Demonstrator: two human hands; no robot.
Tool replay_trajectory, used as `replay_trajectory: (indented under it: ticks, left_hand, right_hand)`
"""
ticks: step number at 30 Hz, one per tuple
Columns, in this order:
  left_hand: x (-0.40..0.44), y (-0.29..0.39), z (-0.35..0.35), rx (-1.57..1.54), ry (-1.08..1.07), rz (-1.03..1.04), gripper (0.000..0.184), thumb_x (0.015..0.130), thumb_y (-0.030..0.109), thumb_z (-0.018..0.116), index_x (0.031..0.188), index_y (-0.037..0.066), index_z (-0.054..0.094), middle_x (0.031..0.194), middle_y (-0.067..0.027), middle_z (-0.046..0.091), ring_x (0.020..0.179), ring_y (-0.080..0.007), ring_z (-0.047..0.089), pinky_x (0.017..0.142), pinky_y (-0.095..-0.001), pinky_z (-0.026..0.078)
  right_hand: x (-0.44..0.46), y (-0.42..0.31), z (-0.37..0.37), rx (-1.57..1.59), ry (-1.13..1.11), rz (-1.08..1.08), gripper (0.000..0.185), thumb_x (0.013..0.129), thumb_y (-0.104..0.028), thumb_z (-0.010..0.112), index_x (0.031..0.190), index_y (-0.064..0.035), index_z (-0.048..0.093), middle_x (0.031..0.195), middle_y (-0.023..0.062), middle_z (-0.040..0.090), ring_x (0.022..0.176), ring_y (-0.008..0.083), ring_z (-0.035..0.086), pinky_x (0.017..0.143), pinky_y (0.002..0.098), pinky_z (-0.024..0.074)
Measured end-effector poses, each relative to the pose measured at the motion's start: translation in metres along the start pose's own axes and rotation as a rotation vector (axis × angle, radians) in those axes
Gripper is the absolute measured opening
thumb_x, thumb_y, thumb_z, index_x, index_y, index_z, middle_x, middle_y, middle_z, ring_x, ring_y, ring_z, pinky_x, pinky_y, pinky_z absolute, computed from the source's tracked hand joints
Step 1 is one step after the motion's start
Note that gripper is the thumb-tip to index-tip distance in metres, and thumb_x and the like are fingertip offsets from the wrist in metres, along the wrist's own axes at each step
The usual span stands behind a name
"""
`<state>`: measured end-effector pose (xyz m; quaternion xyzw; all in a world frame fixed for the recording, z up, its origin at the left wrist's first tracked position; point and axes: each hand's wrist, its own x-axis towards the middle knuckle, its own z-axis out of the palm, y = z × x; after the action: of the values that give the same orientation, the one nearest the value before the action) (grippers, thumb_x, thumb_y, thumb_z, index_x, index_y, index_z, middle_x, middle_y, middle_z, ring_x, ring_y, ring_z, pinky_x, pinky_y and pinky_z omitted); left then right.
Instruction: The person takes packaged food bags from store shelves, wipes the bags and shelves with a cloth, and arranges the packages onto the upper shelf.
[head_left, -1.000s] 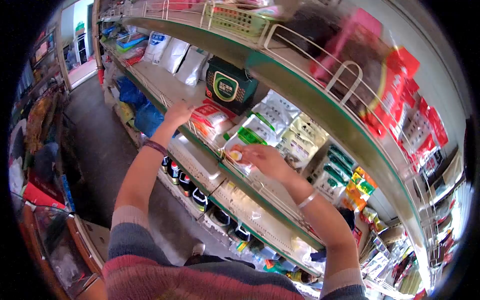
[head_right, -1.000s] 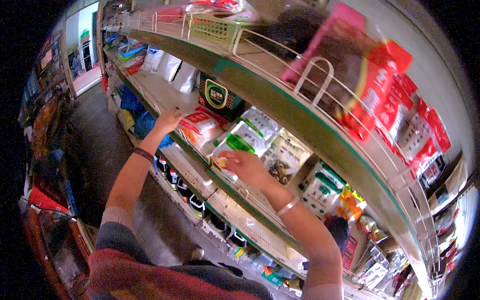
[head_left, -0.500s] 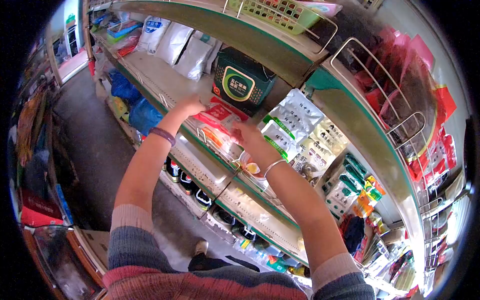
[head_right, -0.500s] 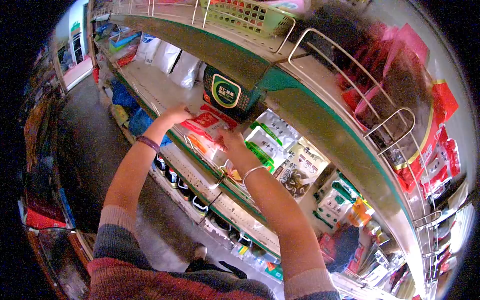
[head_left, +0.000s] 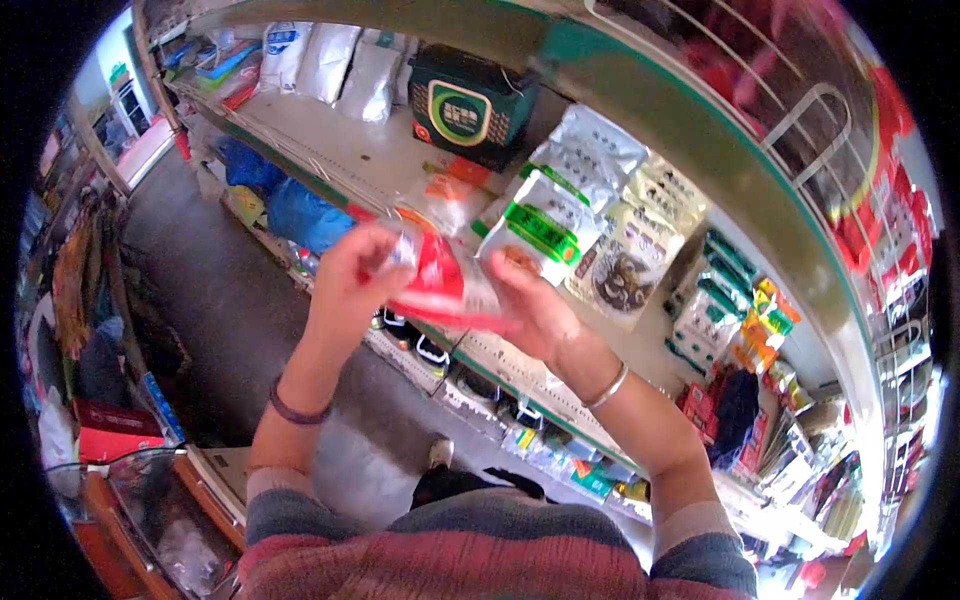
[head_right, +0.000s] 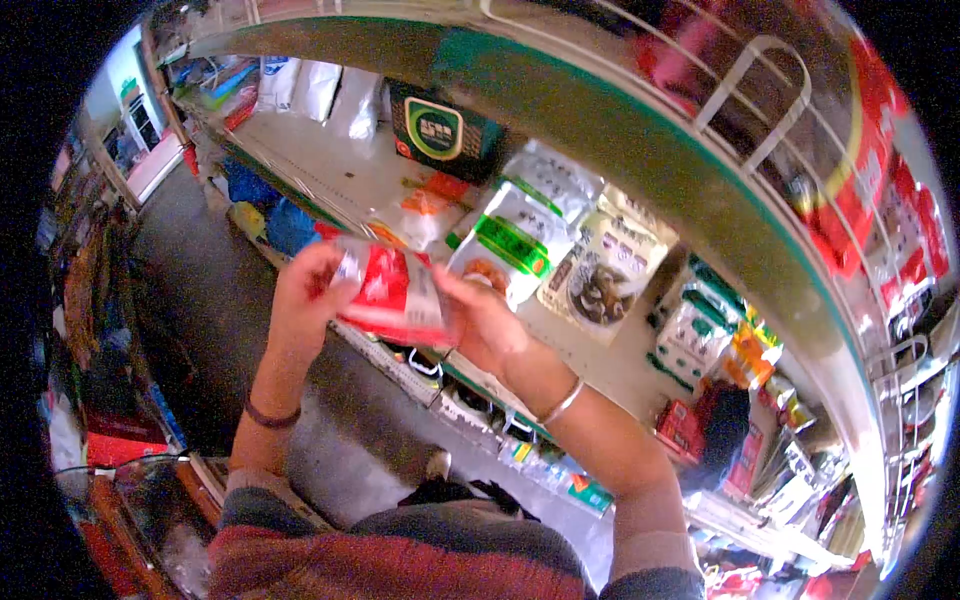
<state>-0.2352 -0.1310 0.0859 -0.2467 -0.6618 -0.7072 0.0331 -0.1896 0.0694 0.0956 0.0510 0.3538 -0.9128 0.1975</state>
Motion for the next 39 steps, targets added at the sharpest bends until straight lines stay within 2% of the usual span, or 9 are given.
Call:
replay_trajectory:
  ticks: [6,12,16,19,21,26,34,36,39]
  left_hand:
    - [-0.087,0.007,0.053,-0.224,-0.143,-0.074,0.033,0.064,-0.003,0.068,0.091,0.004,0.052,0.085,0.0008,0.050,0.079,-0.0076,0.048,0.073,-0.0230,0.040]
    - [-0.131,-0.023,0.127,-1.007,-0.195,-0.460,0.069,0.079,0.045,0.055,0.126,0.001,0.033,0.121,-0.0113,0.048,0.108,-0.0214,0.049,0.089,-0.0373,0.041]
    - [-0.135,0.026,0.198,-0.954,-0.047,-0.725,0.044,0.082,0.024,0.051,0.118,0.001,0.042,0.109,-0.0131,0.055,0.097,-0.0249,0.056,0.087,-0.0385,0.044]
    - [-0.148,0.025,0.227,-1.008,-0.102,-0.823,0.047,0.079,0.023,0.055,0.118,0.001,0.042,0.110,-0.0133,0.055,0.097,-0.0248,0.056,0.086,-0.0386,0.044]
    - [-0.155,0.039,0.239,-1.005,-0.149,-0.860,0.047,0.078,0.021,0.057,0.117,0.000,0.042,0.109,-0.0132,0.055,0.097,-0.0248,0.056,0.086,-0.0386,0.044]
    - [-0.158,0.027,0.255,-1.040,-0.434,-0.834,0.043,0.068,0.004,0.054,0.110,-0.003,0.047,0.100,-0.0144,0.059,0.089,-0.0245,0.059,0.083,-0.0368,0.046]
    - [-0.159,0.022,0.269,-1.047,-0.523,-0.879,0.046,0.064,0.001,0.051,0.110,0.000,0.048,0.099,-0.0118,0.058,0.089,-0.0228,0.058,0.082,-0.0344,0.047]
    - [-0.157,0.020,0.271,-1.021,-0.541,-0.842,0.048,0.064,0.001,0.050,0.112,0.001,0.047,0.100,-0.0113,0.058,0.091,-0.0229,0.058,0.083,-0.0343,0.046]
    - [-0.159,0.035,0.286,-1.105,-0.642,-0.655,0.053,0.073,0.005,0.052,0.124,0.003,0.037,0.115,-0.0123,0.050,0.106,-0.0242,0.051,0.092,-0.0358,0.040]
  right_hand:
    - [-0.090,0.019,-0.029,-0.204,0.192,-0.296,0.055,0.076,0.006,0.052,0.127,0.0027,0.031,0.101,0.0138,0.057,0.086,0.0195,0.058,0.078,0.0282,0.0479]
    - [-0.181,0.006,-0.044,-0.332,0.067,-0.564,0.060,0.075,0.013,0.047,0.129,-0.0047,0.029,0.108,0.0133,0.057,0.094,0.0165,0.056,0.079,0.0275,0.0463]
    - [-0.239,0.015,-0.059,-0.540,0.197,-0.604,0.054,0.076,0.007,0.053,0.125,-0.0058,0.036,0.102,0.0100,0.059,0.093,0.0146,0.055,0.077,0.0246,0.0449]
    - [-0.293,-0.007,-0.084,-1.331,0.445,-0.562,0.043,0.076,-0.005,0.060,0.117,-0.0052,0.045,0.101,0.0118,0.058,0.089,0.0216,0.057,0.074,0.0297,0.0458]
    - [-0.319,-0.025,-0.120,-1.990,0.927,-0.960,0.048,0.066,-0.025,0.070,0.107,-0.0078,0.051,0.101,0.0097,0.056,0.092,0.0300,0.050,0.081,0.0408,0.0379]
    - [-0.367,-0.056,-0.206,-1.993,1.554,-0.347,0.064,0.069,-0.029,0.067,0.123,-0.0079,0.040,0.113,0.0131,0.049,0.108,0.0323,0.042,0.090,0.0445,0.0333]
    - [-0.387,-0.055,-0.162,-0.337,0.853,-1.325,0.032,0.078,-0.008,0.050,0.109,0.0020,0.050,0.099,0.0099,0.057,0.086,0.0158,0.054,0.079,0.0255,0.0430]
    - [-0.389,-0.031,-0.113,-0.649,0.837,-1.342,0.044,0.074,-0.015,0.049,0.115,0.0005,0.044,0.107,0.0144,0.052,0.096,0.0252,0.054,0.084,0.0346,0.0450]
    - [-0.359,-0.003,-0.078,-1.868,0.645,-1.175,0.052,0.067,-0.030,0.060,0.115,-0.0147,0.052,0.120,0.0132,0.044,0.120,0.0360,0.033,0.099,0.0533,0.0209]
